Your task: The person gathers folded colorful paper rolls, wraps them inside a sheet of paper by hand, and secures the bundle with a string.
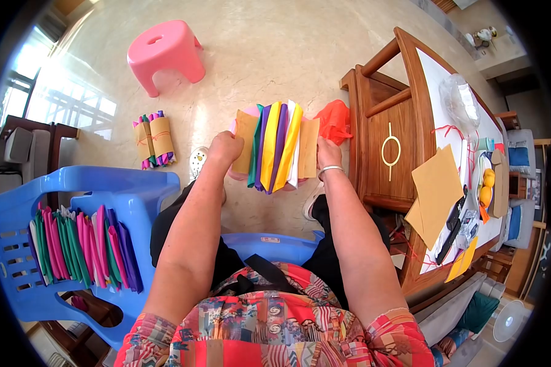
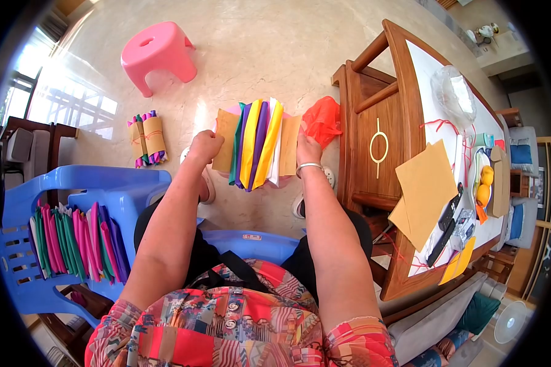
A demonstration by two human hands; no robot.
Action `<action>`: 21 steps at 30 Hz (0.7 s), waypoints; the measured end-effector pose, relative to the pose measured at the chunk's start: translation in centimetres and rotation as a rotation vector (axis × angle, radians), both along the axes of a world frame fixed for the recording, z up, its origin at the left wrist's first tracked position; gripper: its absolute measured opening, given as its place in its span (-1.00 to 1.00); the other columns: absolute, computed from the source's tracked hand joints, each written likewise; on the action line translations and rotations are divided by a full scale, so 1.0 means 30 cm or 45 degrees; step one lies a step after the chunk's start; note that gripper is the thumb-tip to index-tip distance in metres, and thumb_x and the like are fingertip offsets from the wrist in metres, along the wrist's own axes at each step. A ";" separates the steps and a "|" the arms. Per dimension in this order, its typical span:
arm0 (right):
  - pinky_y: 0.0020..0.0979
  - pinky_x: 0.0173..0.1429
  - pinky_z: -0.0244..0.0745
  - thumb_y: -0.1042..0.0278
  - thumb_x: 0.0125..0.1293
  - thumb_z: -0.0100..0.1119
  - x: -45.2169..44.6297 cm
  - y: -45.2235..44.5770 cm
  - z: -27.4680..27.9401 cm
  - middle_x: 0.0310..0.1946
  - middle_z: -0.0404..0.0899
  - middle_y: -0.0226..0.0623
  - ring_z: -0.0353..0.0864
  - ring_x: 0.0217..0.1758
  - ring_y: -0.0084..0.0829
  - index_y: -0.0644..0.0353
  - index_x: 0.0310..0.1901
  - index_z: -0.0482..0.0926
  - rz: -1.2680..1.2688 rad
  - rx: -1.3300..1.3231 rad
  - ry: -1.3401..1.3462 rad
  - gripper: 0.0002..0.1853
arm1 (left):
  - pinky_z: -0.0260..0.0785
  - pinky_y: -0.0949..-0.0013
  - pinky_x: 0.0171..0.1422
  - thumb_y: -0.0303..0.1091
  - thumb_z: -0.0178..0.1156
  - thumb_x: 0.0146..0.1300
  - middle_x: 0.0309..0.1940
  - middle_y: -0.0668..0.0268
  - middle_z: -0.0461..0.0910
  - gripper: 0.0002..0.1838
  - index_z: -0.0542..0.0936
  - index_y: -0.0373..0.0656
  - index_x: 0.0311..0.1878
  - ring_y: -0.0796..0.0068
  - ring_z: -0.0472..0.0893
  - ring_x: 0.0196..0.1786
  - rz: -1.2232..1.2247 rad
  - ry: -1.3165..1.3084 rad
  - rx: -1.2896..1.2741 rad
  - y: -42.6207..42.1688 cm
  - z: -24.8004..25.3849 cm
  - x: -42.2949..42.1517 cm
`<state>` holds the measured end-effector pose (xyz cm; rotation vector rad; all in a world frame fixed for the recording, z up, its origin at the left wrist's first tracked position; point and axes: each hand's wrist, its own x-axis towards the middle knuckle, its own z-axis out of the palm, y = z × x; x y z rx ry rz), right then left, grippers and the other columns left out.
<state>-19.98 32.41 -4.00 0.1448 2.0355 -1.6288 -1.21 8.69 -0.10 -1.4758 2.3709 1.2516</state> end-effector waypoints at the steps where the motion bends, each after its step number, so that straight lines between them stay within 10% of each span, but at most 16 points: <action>1: -0.41 -0.42 0.60 0.18 0.43 0.15 0.000 0.001 0.001 -0.28 0.68 -0.28 0.70 -0.40 -0.44 0.32 -0.06 0.64 0.005 0.006 0.008 -0.68 | 0.55 0.22 -0.42 -0.15 0.18 0.20 -0.39 0.03 0.69 -0.59 0.66 -0.35 -0.11 0.20 0.70 -0.47 0.002 -0.005 0.003 0.000 0.001 -0.001; 8: -0.36 -0.06 0.51 0.11 0.45 0.16 0.013 -0.004 0.022 -0.30 0.70 -0.23 0.64 -0.24 -0.45 0.40 -0.17 0.69 -0.039 0.010 -0.011 -0.59 | 0.55 0.22 -0.43 -0.15 0.18 0.19 -0.39 0.03 0.69 -0.59 0.66 -0.34 -0.10 0.20 0.70 -0.47 -0.011 -0.008 0.012 -0.001 0.001 -0.001; 11: -0.37 -0.07 0.52 0.11 0.45 0.17 0.009 0.002 0.023 -0.30 0.71 -0.25 0.64 -0.24 -0.46 0.39 -0.16 0.70 -0.015 0.022 -0.010 -0.60 | 0.49 0.12 0.24 -0.21 0.13 0.18 -0.03 -0.18 0.68 -0.55 0.68 -0.33 0.01 -0.06 0.67 0.12 0.038 -0.052 0.125 0.020 0.082 -0.008; 17: -0.39 -0.07 0.52 0.10 0.45 0.16 0.020 -0.002 0.057 -0.29 0.71 -0.26 0.64 -0.23 -0.47 0.38 -0.14 0.70 -0.021 0.015 -0.046 -0.60 | 0.48 0.13 0.24 -0.20 0.13 0.18 -0.03 -0.16 0.68 -0.56 0.69 -0.32 0.00 -0.05 0.67 0.12 0.029 -0.049 0.124 0.021 0.087 -0.006; 21: -0.40 -0.05 0.52 0.09 0.45 0.17 0.014 0.002 0.044 -0.26 0.71 -0.25 0.65 -0.22 -0.47 0.37 -0.13 0.70 -0.024 0.023 -0.039 -0.60 | 0.54 0.22 -0.46 -0.16 0.19 0.20 -0.39 0.05 0.69 -0.60 0.66 -0.33 -0.09 0.21 0.68 -0.50 -0.005 -0.004 0.031 0.000 0.010 -0.001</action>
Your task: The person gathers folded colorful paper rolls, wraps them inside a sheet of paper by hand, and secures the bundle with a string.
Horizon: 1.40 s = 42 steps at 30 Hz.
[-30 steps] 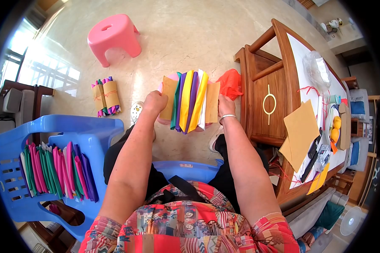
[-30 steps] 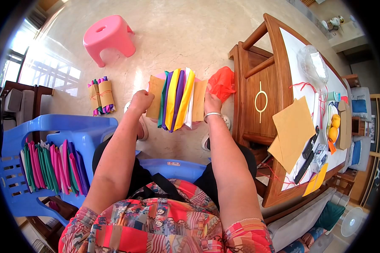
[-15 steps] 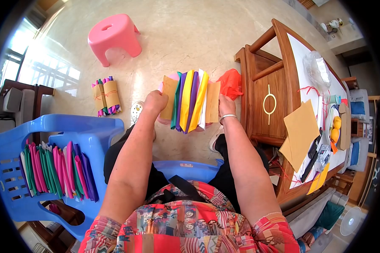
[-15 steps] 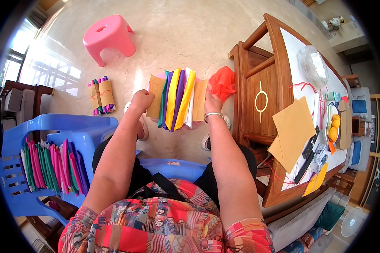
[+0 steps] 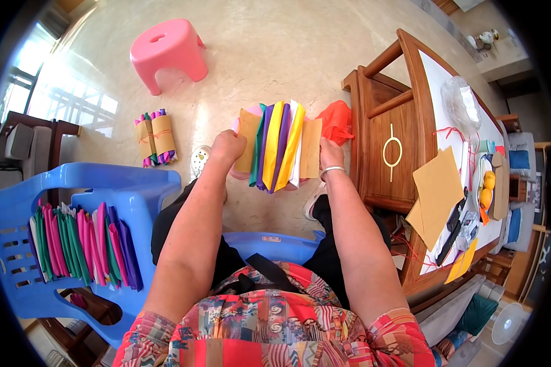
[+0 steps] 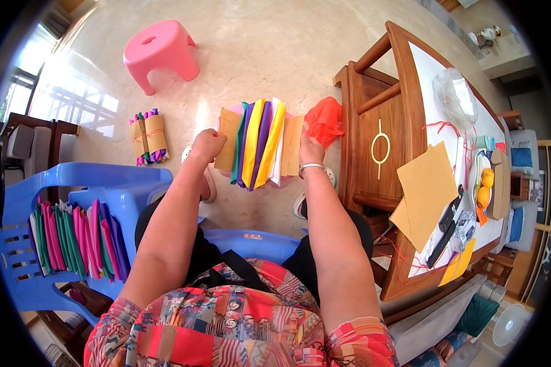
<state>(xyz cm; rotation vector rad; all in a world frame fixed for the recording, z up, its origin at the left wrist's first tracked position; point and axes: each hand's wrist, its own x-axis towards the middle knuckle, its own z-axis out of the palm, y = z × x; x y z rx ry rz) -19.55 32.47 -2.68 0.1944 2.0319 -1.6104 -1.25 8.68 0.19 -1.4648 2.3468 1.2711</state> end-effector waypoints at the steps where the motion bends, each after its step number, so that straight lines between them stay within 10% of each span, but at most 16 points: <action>1: -0.40 -0.05 0.53 0.09 0.45 0.17 -0.004 0.003 -0.010 -0.26 0.71 -0.25 0.65 -0.22 -0.47 0.37 -0.13 0.70 0.004 0.008 0.004 -0.60 | 0.54 0.22 -0.46 -0.16 0.19 0.20 -0.39 0.04 0.69 -0.60 0.66 -0.33 -0.08 0.21 0.68 -0.50 0.003 0.001 0.001 0.000 -0.001 0.000; 7: -0.42 -0.36 0.60 0.20 0.43 0.15 -0.011 0.002 -0.032 -0.29 0.69 -0.25 0.70 -0.39 -0.43 0.37 -0.06 0.63 0.001 -0.027 0.028 -0.66 | 0.55 0.22 -0.45 -0.16 0.19 0.19 -0.38 0.03 0.70 -0.59 0.66 -0.33 -0.08 0.20 0.69 -0.48 0.009 0.002 0.009 0.001 -0.005 -0.002; 10: -0.38 -0.03 0.53 0.14 0.44 0.18 -0.006 0.002 -0.008 -0.24 0.71 -0.23 0.66 -0.20 -0.45 0.40 -0.12 0.70 -0.025 0.022 -0.049 -0.62 | 0.56 0.22 -0.43 -0.16 0.19 0.19 -0.37 0.03 0.70 -0.59 0.66 -0.33 -0.08 0.20 0.70 -0.47 0.011 -0.005 0.004 0.001 -0.006 -0.004; 20: -0.40 -0.08 0.55 0.12 0.44 0.21 0.006 -0.005 0.026 -0.23 0.71 -0.23 0.66 -0.22 -0.46 0.41 -0.08 0.68 -0.018 -0.055 -0.092 -0.59 | 0.60 0.20 -0.32 -0.04 0.28 0.16 -0.28 -0.01 0.72 -0.50 0.66 -0.35 -0.09 0.17 0.73 -0.36 0.020 0.006 0.026 0.019 0.037 -0.001; 29: -0.41 -0.07 0.54 -0.06 0.42 0.27 -0.004 -0.006 0.006 -0.21 0.70 -0.24 0.66 -0.21 -0.47 0.43 -0.09 0.68 -0.002 -0.060 -0.106 -0.46 | 0.51 0.14 0.22 0.28 0.32 0.10 -0.04 -0.11 0.70 -0.21 0.65 -0.36 0.07 0.02 0.69 0.08 -0.123 -0.127 -0.019 0.057 0.130 -0.006; 42: -0.44 -0.12 0.55 -0.09 0.43 0.26 0.018 -0.015 0.062 -0.23 0.70 -0.26 0.67 -0.25 -0.48 0.38 -0.11 0.67 0.007 -0.062 -0.073 -0.47 | 0.51 0.11 0.22 0.29 0.27 0.15 -0.02 -0.13 0.69 -0.22 0.66 -0.35 0.05 0.00 0.69 0.09 -0.166 -0.222 -0.022 0.073 0.141 -0.009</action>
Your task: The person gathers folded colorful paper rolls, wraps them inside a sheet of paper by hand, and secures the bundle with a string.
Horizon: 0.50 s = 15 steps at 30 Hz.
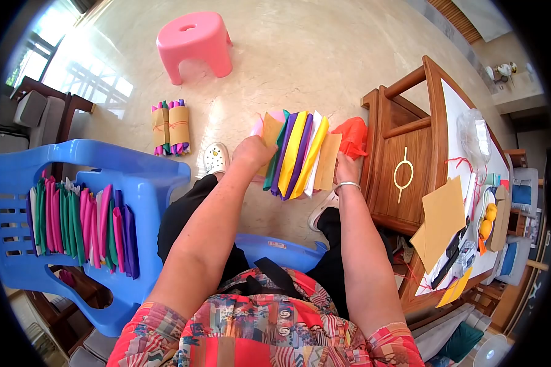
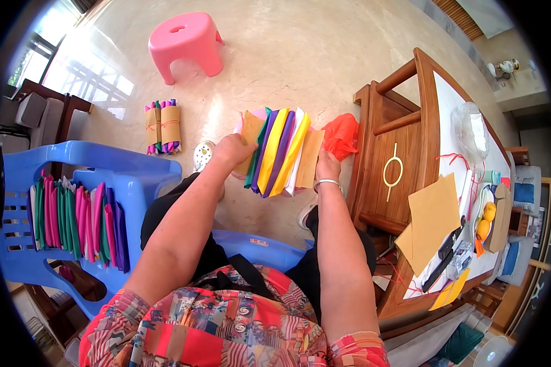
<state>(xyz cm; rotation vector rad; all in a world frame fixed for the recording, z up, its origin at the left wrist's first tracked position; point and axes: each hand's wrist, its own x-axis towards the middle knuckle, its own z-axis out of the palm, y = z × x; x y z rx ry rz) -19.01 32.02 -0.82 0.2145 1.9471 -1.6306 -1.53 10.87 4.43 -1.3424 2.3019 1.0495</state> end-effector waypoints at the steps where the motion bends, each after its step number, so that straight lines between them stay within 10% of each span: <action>1: -0.44 -0.12 0.55 -0.09 0.43 0.26 0.001 -0.001 0.000 -0.23 0.70 -0.26 0.67 -0.25 -0.48 0.38 -0.11 0.67 -0.004 -0.006 -0.001 -0.47 | 0.50 0.11 0.22 0.30 0.27 0.15 -0.02 -0.13 0.69 -0.22 0.66 -0.35 0.05 0.00 0.68 0.09 -0.002 0.002 -0.003 0.001 0.003 0.000; 15: -0.43 -0.12 0.55 -0.03 0.44 0.25 0.003 0.006 0.000 -0.25 0.71 -0.23 0.67 -0.25 -0.46 0.42 -0.11 0.66 -0.020 0.016 -0.031 -0.49 | 0.49 0.14 0.22 0.45 0.25 0.05 -0.04 -0.16 0.69 -0.04 0.63 -0.42 0.08 -0.01 0.69 0.08 -0.040 0.040 0.040 0.016 0.040 -0.003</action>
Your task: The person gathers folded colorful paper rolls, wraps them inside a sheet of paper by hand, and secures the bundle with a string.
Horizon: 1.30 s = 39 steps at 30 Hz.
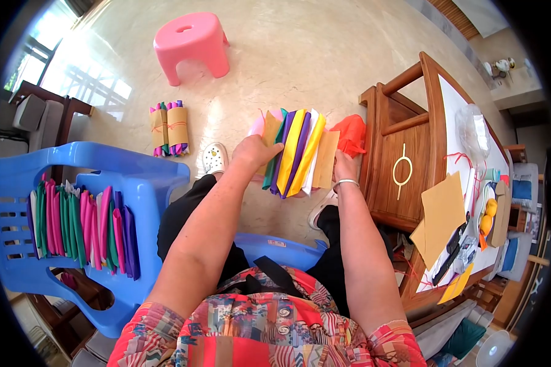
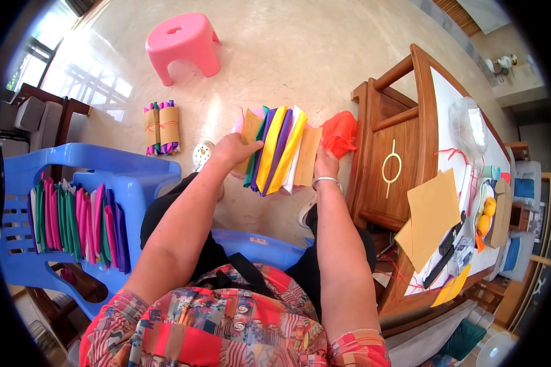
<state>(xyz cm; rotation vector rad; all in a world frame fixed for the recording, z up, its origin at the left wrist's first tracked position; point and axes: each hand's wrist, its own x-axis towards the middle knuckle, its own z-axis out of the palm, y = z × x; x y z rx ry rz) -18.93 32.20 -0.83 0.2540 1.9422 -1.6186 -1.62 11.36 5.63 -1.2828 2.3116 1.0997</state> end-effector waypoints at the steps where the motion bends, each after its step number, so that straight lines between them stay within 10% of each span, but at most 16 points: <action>1: -0.43 -0.11 0.55 -0.02 0.44 0.24 -0.004 0.002 -0.011 -0.24 0.71 -0.22 0.67 -0.25 -0.46 0.43 -0.11 0.66 0.003 -0.005 0.003 -0.50 | 0.49 0.14 0.21 0.47 0.24 0.04 -0.04 -0.16 0.69 -0.02 0.63 -0.42 0.08 -0.01 0.69 0.08 0.002 -0.004 0.003 -0.001 0.003 0.000; 39: -0.42 -0.27 0.58 0.17 0.42 0.22 -0.008 -0.004 -0.054 -0.29 0.70 -0.25 0.69 -0.36 -0.44 0.37 -0.11 0.67 -0.019 -0.052 0.132 -0.66 | 0.57 0.16 0.08 0.44 0.28 0.04 0.01 -0.14 0.68 0.00 0.57 -0.43 0.18 0.03 0.72 0.03 -0.002 -0.027 0.081 0.003 0.017 -0.014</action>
